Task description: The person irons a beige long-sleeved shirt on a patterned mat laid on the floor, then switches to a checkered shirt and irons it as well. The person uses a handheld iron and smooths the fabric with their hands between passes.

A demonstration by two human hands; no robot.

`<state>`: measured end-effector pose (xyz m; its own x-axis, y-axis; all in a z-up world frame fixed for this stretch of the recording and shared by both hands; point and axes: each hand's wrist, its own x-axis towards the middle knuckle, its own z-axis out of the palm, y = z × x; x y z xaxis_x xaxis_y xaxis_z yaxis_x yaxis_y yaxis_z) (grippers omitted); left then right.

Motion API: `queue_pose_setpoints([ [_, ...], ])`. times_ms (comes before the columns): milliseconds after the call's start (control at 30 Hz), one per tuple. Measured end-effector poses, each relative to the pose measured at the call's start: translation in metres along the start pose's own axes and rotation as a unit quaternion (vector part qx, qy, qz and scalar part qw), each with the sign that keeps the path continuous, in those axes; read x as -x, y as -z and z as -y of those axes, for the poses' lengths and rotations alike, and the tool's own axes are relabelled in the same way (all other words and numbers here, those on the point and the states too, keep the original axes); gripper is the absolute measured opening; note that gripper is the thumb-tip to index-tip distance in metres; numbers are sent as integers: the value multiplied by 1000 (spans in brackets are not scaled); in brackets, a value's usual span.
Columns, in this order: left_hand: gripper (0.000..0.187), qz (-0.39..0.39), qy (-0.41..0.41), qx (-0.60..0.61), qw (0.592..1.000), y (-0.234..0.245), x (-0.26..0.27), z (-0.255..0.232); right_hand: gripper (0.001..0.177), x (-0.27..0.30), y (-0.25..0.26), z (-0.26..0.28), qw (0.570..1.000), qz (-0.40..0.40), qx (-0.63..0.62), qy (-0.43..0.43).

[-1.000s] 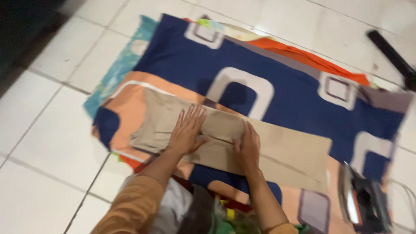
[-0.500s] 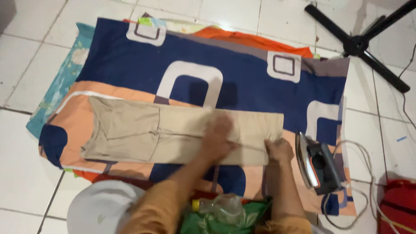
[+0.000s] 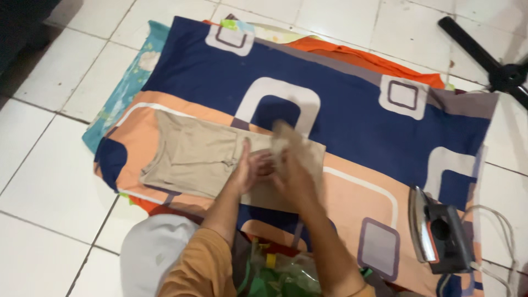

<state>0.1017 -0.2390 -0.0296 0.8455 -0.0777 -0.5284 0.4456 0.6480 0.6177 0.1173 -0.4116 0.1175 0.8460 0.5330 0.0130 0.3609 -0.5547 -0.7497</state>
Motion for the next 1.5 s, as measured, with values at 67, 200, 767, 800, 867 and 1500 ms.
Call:
queue_pose_setpoints([
  [67, 66, -29, -47, -45, 997, 13, 15, -5, 78, -2, -20, 14, 997, 63, -5, -41],
  [200, 42, -63, -117, -116, 984, 22, 34, -10, 67, -1, -55, -5, 993, 0, 121, -6],
  [767, 58, -276, -240, -392, 844, 5, 50, -8, 102, 61, -3, -81, 957, 43, 286, 12],
  [800, 59, -331, -277, -461, 775, -11, 62, -6, 101, 68, 0, -86, 957, 43, 286, 15],
  [867, 60, -367, -372, -552, 650, -53, 78, -1, 98, 77, 8, -101, 964, 42, 262, 16],
  [1500, 29, -278, -168, -571, 754, -3, 142, -12, 70, 113, 224, -175, 877, -116, 345, -313],
])
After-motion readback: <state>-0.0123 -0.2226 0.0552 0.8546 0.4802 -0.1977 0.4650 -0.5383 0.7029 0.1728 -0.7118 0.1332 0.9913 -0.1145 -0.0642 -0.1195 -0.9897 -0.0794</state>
